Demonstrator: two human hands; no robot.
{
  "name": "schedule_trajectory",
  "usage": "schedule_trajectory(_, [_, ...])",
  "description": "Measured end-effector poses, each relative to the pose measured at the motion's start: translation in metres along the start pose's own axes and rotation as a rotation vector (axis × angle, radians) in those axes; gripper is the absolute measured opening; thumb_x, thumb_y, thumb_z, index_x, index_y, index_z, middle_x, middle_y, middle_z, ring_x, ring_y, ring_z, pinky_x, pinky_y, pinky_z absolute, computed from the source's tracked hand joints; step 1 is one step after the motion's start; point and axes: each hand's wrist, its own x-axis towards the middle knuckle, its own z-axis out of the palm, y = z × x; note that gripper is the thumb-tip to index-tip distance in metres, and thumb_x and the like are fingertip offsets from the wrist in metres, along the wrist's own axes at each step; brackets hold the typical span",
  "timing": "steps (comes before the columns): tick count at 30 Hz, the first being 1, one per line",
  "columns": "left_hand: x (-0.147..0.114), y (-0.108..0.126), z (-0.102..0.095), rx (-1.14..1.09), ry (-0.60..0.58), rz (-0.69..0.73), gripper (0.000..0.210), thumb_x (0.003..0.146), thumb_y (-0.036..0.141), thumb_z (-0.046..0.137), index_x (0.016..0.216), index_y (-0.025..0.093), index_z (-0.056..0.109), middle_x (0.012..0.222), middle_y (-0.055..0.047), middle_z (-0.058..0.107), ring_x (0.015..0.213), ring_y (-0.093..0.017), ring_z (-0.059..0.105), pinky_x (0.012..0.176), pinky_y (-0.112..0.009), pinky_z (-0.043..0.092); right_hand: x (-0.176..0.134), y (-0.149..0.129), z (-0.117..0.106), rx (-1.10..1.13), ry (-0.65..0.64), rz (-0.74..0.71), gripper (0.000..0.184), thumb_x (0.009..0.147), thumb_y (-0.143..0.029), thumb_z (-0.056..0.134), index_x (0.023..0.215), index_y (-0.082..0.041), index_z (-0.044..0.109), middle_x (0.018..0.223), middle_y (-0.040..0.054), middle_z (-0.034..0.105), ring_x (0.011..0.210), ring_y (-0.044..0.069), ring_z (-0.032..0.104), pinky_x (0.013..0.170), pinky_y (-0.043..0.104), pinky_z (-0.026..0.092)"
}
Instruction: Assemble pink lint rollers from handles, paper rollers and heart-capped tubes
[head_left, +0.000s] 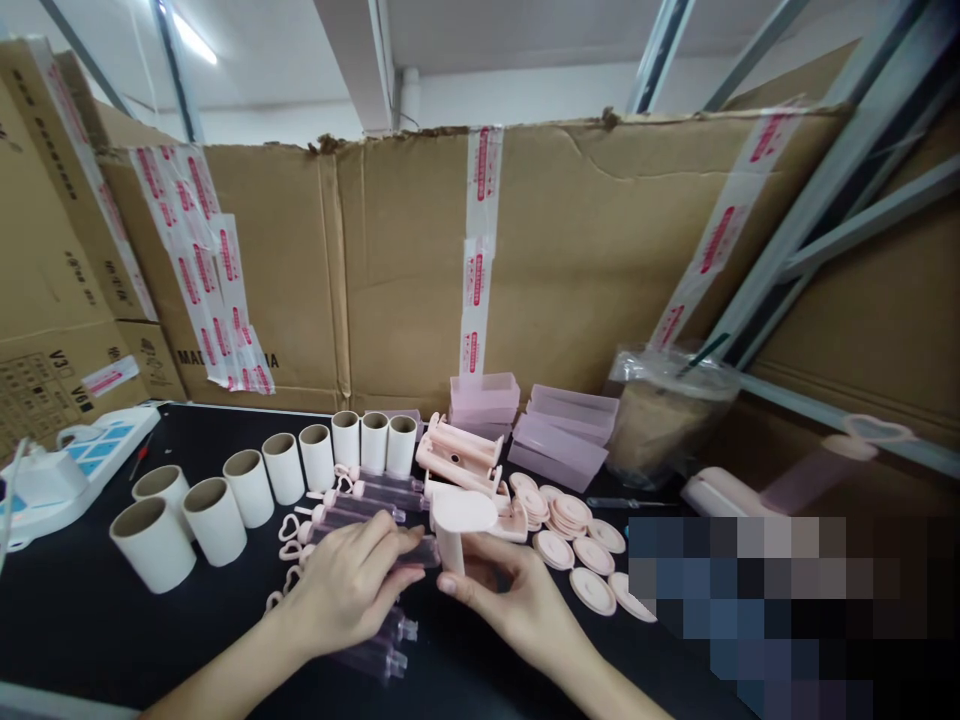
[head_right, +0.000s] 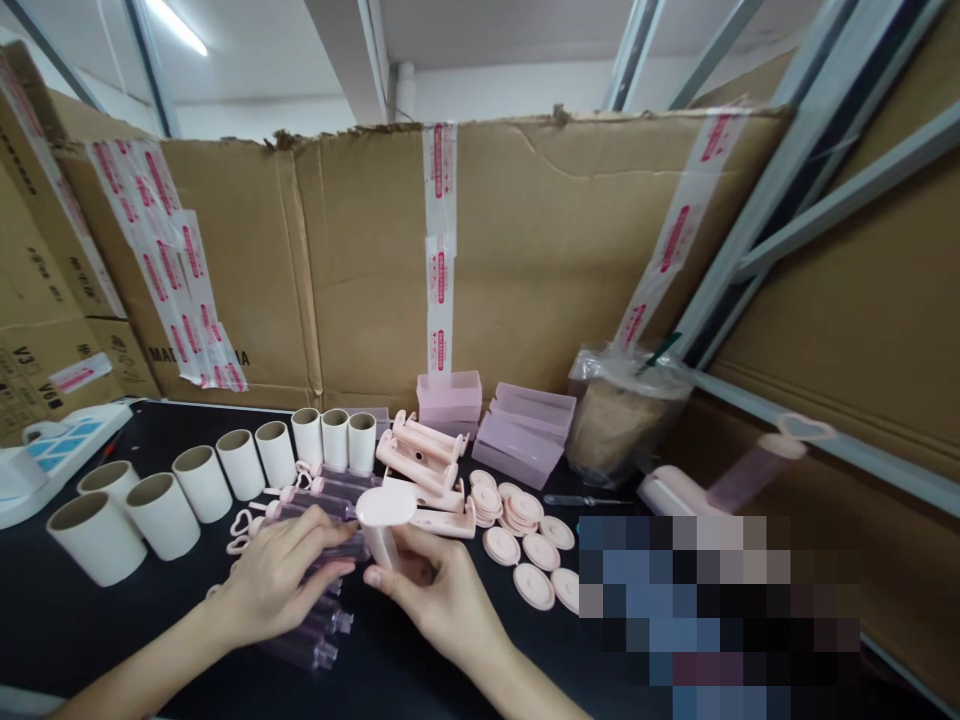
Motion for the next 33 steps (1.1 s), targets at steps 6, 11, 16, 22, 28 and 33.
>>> schedule_trajectory(6, [0.002,0.001,0.001,0.030,-0.016,0.018,0.026,0.090,0.027,0.043,0.115,0.018,0.049,0.090,-0.006,0.063,0.072,-0.017,0.063,0.062,-0.027,0.050,0.000,-0.004,0.002,-0.038,-0.039,-0.029,0.036,0.076,-0.042,0.062,0.103,-0.018,0.061,0.084,0.0042,0.067,0.074,0.021,0.062,0.067,0.032,0.053])
schedule_trajectory(11, [0.000,-0.003,-0.019,-0.014,0.018,0.006,0.059,0.075,0.052,0.059,0.120,0.018,0.043,0.111,-0.013,0.056,0.106,-0.029,0.051,0.093,-0.046,0.038,0.001,-0.020,-0.033,-0.236,0.050,-0.072,0.034,0.076,-0.040,0.063,0.102,-0.019,0.060,0.105,0.0083,0.061,0.085,0.021,0.061,0.065,0.028,0.053])
schedule_trajectory(16, [-0.002,-0.011,-0.035,-0.202,-0.393,-0.069,0.055,0.054,0.052,0.075,0.098,0.026,0.055,0.111,-0.005,0.050,0.102,-0.027,0.047,0.095,-0.046,0.035,-0.010,-0.028,-0.078,-0.458,-0.026,0.105,0.031,0.078,-0.045,0.057,0.091,-0.018,0.064,0.076,0.0037,0.059,0.069,0.019,0.058,0.045,0.022,0.044])
schedule_trajectory(22, [-0.003,-0.016,-0.030,-0.325,-0.631,-0.126,0.048,0.057,0.038,0.078,0.102,0.036,0.060,0.120,-0.002,0.041,0.111,-0.028,0.042,0.092,-0.042,0.038,-0.023,-0.018,-0.080,-0.649,-0.126,0.192,0.042,0.079,-0.039,0.056,0.116,-0.022,0.053,0.073,0.0007,0.063,0.061,0.016,0.057,0.053,0.025,0.042])
schedule_trajectory(28, [-0.007,-0.023,-0.035,-0.348,-0.611,-0.150,0.049,0.061,0.028,0.075,0.106,0.040,0.060,0.113,0.000,0.046,0.111,-0.026,0.045,0.100,-0.045,0.031,-0.023,-0.014,-0.060,-0.717,-0.155,0.268,0.022,0.077,-0.037,0.056,0.092,-0.021,0.055,0.072,0.0010,0.065,0.060,0.016,0.057,0.052,0.024,0.037])
schedule_trajectory(33, [-0.013,-0.029,-0.036,-0.419,-0.659,-0.179,0.052,0.063,0.020,0.068,0.111,0.036,0.057,0.116,-0.001,0.045,0.112,-0.024,0.044,0.098,-0.038,0.035,-0.023,-0.006,-0.043,-0.793,-0.102,0.227,0.017,0.075,-0.035,0.058,0.069,-0.021,0.051,0.067,0.0007,0.063,0.060,0.016,0.055,0.050,0.024,0.032])
